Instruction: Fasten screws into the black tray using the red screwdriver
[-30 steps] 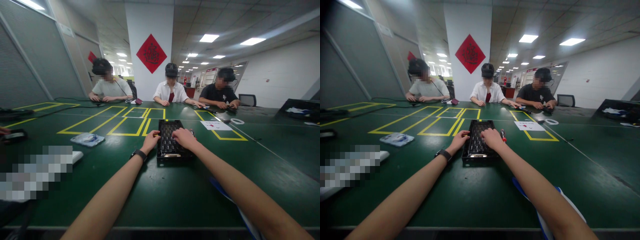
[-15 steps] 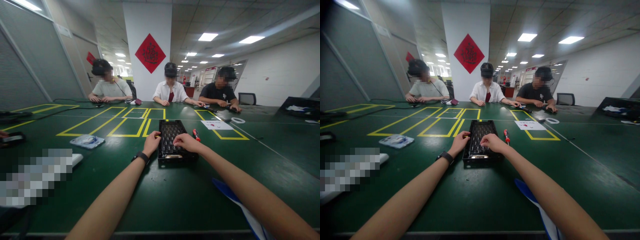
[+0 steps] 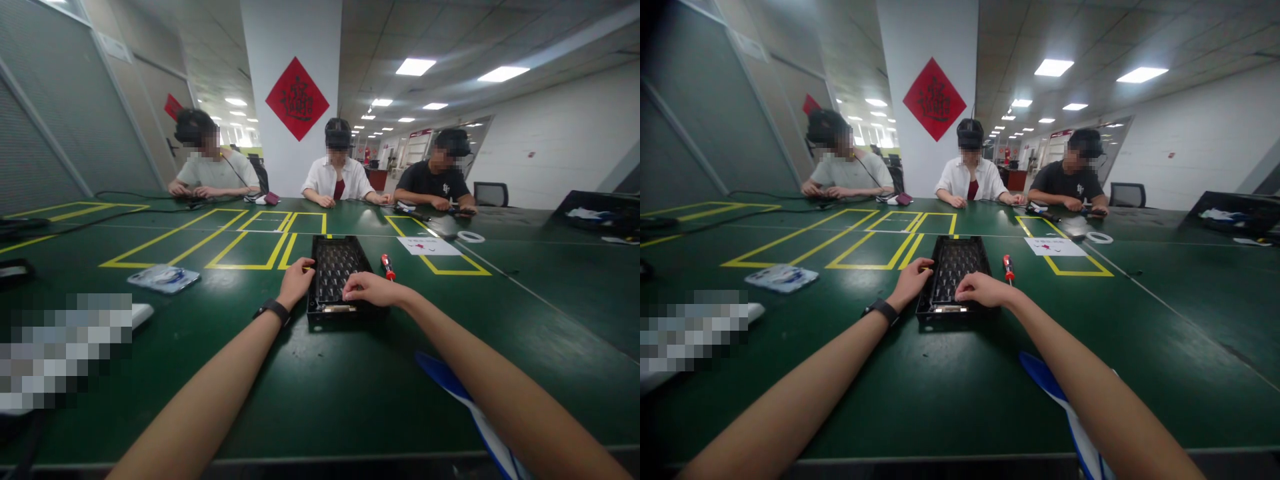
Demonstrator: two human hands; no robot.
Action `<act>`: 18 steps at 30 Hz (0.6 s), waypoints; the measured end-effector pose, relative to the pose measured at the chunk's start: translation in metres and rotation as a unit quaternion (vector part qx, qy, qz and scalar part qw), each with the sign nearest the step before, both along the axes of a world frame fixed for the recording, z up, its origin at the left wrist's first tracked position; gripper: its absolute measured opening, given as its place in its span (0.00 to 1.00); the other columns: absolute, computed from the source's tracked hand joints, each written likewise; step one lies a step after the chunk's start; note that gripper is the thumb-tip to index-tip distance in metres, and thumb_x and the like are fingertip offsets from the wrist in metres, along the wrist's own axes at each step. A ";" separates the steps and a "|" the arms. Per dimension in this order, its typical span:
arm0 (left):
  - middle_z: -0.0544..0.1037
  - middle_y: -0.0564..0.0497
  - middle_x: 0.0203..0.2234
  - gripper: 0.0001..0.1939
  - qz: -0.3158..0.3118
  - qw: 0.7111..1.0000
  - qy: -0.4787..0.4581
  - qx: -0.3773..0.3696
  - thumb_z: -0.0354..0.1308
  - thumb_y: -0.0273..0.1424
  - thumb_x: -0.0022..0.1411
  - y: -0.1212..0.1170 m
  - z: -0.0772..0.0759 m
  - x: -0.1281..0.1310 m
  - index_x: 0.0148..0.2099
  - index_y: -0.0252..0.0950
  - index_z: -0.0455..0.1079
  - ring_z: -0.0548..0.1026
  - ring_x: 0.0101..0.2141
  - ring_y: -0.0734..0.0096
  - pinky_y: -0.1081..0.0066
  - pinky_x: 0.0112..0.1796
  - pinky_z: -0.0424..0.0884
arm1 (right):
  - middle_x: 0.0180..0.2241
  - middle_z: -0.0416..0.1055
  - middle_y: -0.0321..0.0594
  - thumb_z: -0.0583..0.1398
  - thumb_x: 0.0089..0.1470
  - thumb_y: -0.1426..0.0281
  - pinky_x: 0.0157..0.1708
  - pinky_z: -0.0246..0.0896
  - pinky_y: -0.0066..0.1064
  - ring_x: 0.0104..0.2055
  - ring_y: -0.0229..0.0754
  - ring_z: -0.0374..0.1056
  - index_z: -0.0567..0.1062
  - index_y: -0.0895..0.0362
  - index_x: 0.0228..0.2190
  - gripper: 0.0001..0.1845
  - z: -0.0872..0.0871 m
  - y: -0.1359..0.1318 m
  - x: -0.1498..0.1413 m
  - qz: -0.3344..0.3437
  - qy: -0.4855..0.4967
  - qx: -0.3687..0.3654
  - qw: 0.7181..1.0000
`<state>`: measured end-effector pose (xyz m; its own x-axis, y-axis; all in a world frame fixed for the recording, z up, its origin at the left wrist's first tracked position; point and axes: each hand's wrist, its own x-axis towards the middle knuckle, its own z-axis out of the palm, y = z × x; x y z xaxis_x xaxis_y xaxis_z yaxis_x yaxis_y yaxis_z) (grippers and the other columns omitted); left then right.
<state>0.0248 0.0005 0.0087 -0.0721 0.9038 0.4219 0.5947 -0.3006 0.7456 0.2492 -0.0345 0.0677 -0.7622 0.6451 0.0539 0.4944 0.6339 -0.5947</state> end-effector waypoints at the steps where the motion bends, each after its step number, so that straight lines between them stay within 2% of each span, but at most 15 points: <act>1: 0.76 0.48 0.40 0.14 0.000 1.000 0.000 0.000 0.51 0.27 0.54 0.000 0.000 0.000 0.44 0.34 0.69 0.73 0.37 0.70 0.70 0.42 0.68 | 0.32 0.73 0.41 0.58 0.50 0.65 0.38 0.58 0.28 0.35 0.39 0.67 0.76 0.61 0.31 0.12 -0.001 0.001 0.000 0.001 -0.005 0.005 1.000; 11: 0.75 0.47 0.40 0.14 -0.003 1.000 0.006 0.007 0.51 0.27 0.55 0.000 -0.001 0.000 0.44 0.34 0.69 0.73 0.38 0.70 0.69 0.43 0.68 | 0.33 0.74 0.42 0.57 0.50 0.67 0.37 0.59 0.29 0.35 0.40 0.67 0.75 0.63 0.31 0.12 -0.002 0.001 -0.003 -0.028 -0.027 -0.040 0.998; 18: 0.76 0.46 0.40 0.15 0.003 1.000 0.004 0.005 0.51 0.27 0.54 0.002 -0.002 0.000 0.44 0.33 0.69 0.73 0.39 0.69 0.69 0.43 0.68 | 0.32 0.74 0.41 0.58 0.49 0.66 0.36 0.59 0.28 0.35 0.40 0.67 0.75 0.62 0.30 0.12 -0.004 0.002 -0.003 -0.035 -0.022 -0.041 0.998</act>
<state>0.0251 0.0024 0.0068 -0.0735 0.8991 0.4316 0.6026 -0.3048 0.7375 0.2459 -0.0326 0.0640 -0.7159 0.6974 -0.0328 0.5619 0.5476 -0.6200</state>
